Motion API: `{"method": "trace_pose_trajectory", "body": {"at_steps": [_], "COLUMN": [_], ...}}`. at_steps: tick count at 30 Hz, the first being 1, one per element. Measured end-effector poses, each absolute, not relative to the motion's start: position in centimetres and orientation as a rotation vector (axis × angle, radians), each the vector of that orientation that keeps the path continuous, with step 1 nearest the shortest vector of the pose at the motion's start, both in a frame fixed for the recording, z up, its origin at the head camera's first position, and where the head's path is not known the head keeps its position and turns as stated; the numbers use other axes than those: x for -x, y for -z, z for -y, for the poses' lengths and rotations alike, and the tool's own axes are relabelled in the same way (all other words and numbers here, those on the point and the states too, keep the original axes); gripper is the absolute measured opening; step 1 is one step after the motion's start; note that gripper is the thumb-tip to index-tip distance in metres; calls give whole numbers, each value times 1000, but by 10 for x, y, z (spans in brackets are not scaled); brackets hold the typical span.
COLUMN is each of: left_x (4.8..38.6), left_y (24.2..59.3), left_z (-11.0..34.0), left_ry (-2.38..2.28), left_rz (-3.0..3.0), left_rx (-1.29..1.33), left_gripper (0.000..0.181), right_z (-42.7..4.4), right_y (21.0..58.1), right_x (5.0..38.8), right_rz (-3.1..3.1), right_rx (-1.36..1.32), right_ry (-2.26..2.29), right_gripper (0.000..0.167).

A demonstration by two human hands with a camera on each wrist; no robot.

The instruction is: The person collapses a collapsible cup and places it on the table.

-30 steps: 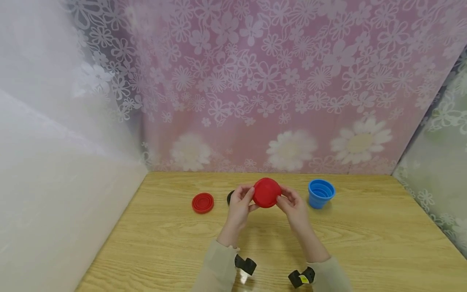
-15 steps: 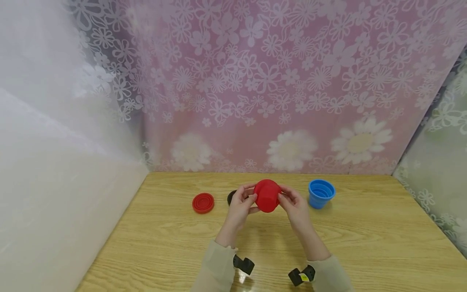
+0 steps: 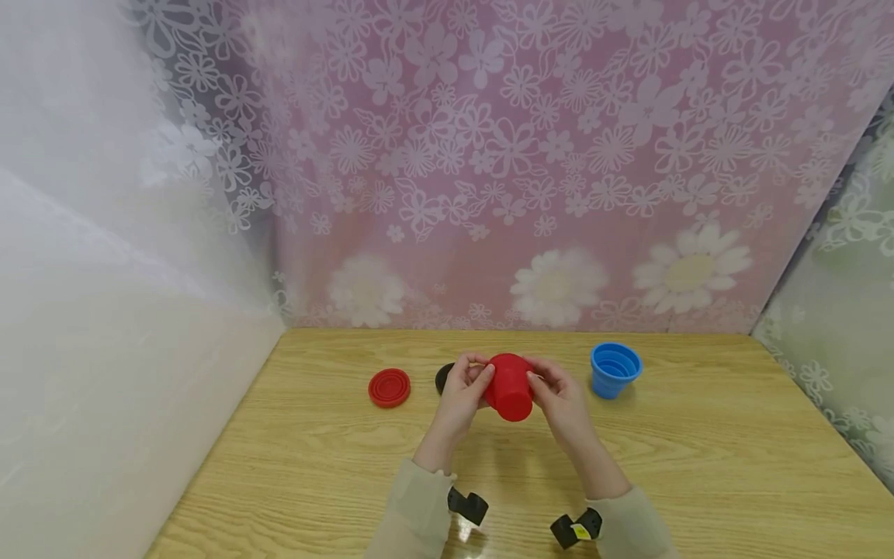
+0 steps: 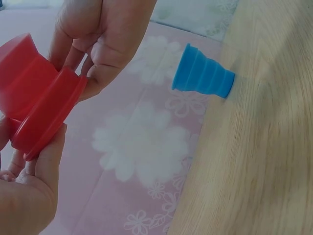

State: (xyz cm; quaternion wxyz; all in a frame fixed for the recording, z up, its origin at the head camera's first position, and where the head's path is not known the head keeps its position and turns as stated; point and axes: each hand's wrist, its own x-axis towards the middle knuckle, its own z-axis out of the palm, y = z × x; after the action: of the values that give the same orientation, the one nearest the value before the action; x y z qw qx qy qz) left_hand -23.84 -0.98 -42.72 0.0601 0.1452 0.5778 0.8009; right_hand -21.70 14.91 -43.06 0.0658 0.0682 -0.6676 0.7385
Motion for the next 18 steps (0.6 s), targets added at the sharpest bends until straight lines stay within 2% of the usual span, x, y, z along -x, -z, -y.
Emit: {"method": "trace_pose_trajectory", "body": {"at_steps": [6,11,14,18], "left_x": [240,240,240,240], "left_y": [433,434,434,433], "left_z": [8,8,7,8], "left_ry": [-2428,-2389,-2384,-2391], "left_rz": [-1752,-1739,-1729,-1731], "left_rx": [-497,-541,-562,-566], "left_gripper": [22,34,39,36], "right_z": [-148,-147,-146,-146], "right_y": [430,429,429,429], "right_x": [216,216,216,215], "right_rz": [1938,1825,1757,1696], "right_rx": [-227,-246,-294,-381], "right_ry": [-2316,-2404,-2445,-2475], "right_gripper": [37,39,29,22]}}
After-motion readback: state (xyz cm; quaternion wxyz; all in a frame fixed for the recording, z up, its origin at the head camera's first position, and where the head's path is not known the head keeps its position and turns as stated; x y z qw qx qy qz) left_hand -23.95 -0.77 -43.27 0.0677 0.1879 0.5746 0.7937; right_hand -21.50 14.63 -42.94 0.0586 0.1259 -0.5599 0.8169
